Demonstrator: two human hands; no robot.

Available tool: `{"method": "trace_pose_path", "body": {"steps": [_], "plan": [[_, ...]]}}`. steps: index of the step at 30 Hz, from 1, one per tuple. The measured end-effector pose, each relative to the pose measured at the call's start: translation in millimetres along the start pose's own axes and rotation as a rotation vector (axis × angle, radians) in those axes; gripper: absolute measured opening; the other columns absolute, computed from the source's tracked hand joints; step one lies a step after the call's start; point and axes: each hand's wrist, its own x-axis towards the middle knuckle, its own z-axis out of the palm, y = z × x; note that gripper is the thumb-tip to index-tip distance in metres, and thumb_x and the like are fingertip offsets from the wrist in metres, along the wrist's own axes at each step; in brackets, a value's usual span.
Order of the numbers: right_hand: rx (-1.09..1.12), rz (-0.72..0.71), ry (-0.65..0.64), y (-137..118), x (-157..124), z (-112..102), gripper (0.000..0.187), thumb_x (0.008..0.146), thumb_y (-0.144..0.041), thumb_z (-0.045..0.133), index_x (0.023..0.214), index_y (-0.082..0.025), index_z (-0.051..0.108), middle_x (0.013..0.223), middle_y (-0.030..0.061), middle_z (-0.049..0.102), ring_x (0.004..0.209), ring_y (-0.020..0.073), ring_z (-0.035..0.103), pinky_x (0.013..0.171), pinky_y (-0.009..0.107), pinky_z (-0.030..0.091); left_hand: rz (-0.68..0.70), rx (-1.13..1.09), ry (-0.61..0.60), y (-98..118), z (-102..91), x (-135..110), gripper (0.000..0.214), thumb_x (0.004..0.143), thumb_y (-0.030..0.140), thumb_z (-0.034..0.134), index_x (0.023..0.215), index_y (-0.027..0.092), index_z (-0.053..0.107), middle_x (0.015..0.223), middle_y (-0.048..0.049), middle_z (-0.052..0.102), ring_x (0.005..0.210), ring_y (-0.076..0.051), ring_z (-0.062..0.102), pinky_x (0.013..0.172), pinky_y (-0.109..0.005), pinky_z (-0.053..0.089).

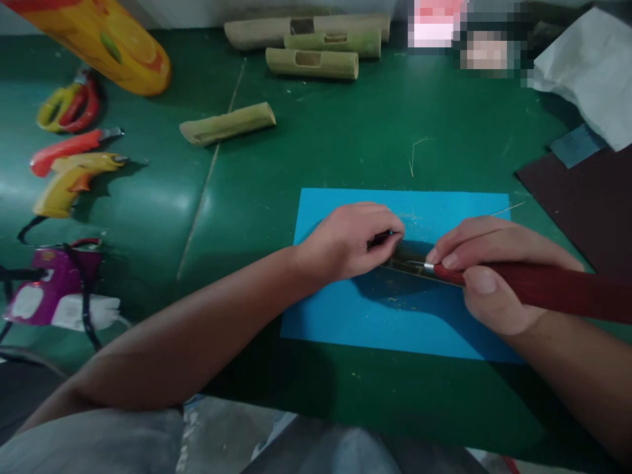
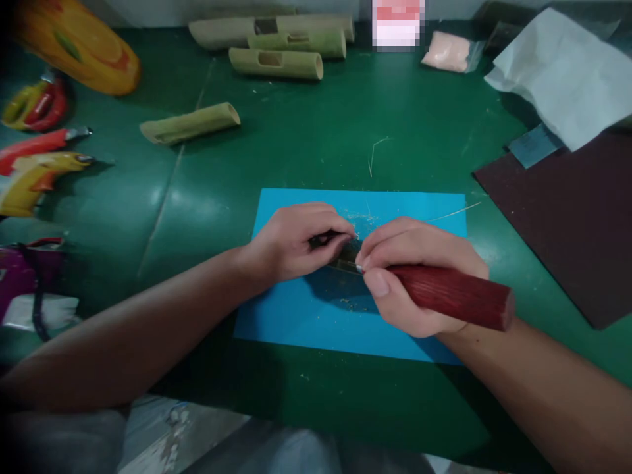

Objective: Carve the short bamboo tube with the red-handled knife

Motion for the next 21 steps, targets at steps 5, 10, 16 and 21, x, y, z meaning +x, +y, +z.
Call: {"method": "trace_pose_path", "body": {"steps": [5, 10, 16, 21], "plan": [[-0.048, -0.082, -0.125, 0, 13, -2, 0.011, 0.101, -0.027, 0.08, 0.091, -0.031, 0.079, 0.079, -0.0009, 0.084, 0.074, 0.0197, 0.084, 0.07, 0.029, 0.072, -0.003, 0.0, -0.001, 0, -1.4, 1, 0.019, 0.104, 0.016, 0.06, 0.096, 0.019, 0.077, 0.078, 0.0, 0.072, 0.071, -0.013, 0.061, 0.068, -0.026, 0.046], [-0.079, -0.116, -0.166, 0, 14, -2, 0.012, 0.094, -0.02, 0.084, 0.091, -0.03, 0.079, 0.079, -0.0013, 0.084, 0.072, 0.0199, 0.084, 0.07, 0.029, 0.072, -0.02, 0.01, -0.024, -1, -2.0, 0, 0.02, 0.106, 0.021, 0.06, 0.098, 0.019, 0.078, 0.079, -0.001, 0.073, 0.073, -0.014, 0.062, 0.069, -0.027, 0.047], [-0.018, -0.115, -0.126, 1, 14, 3, 0.015, 0.096, -0.019, 0.08, 0.085, -0.03, 0.076, 0.072, -0.0023, 0.079, 0.064, 0.0181, 0.079, 0.056, 0.029, 0.065, -0.025, 0.012, -0.027, -2, -0.7, 0, 0.019, 0.105, 0.019, 0.059, 0.098, 0.02, 0.077, 0.082, -0.0017, 0.075, 0.075, -0.014, 0.064, 0.072, -0.028, 0.05], [0.009, -0.048, -0.025, 1, 4, 0, 0.02, 0.099, -0.026, 0.08, 0.08, -0.03, 0.072, 0.067, -0.0027, 0.074, 0.062, 0.0193, 0.076, 0.053, 0.032, 0.06, 0.001, 0.02, -0.013, -2, 0.3, 0, 0.019, 0.105, 0.019, 0.059, 0.098, 0.02, 0.077, 0.083, -0.0017, 0.075, 0.076, -0.015, 0.066, 0.073, -0.027, 0.05]]}}
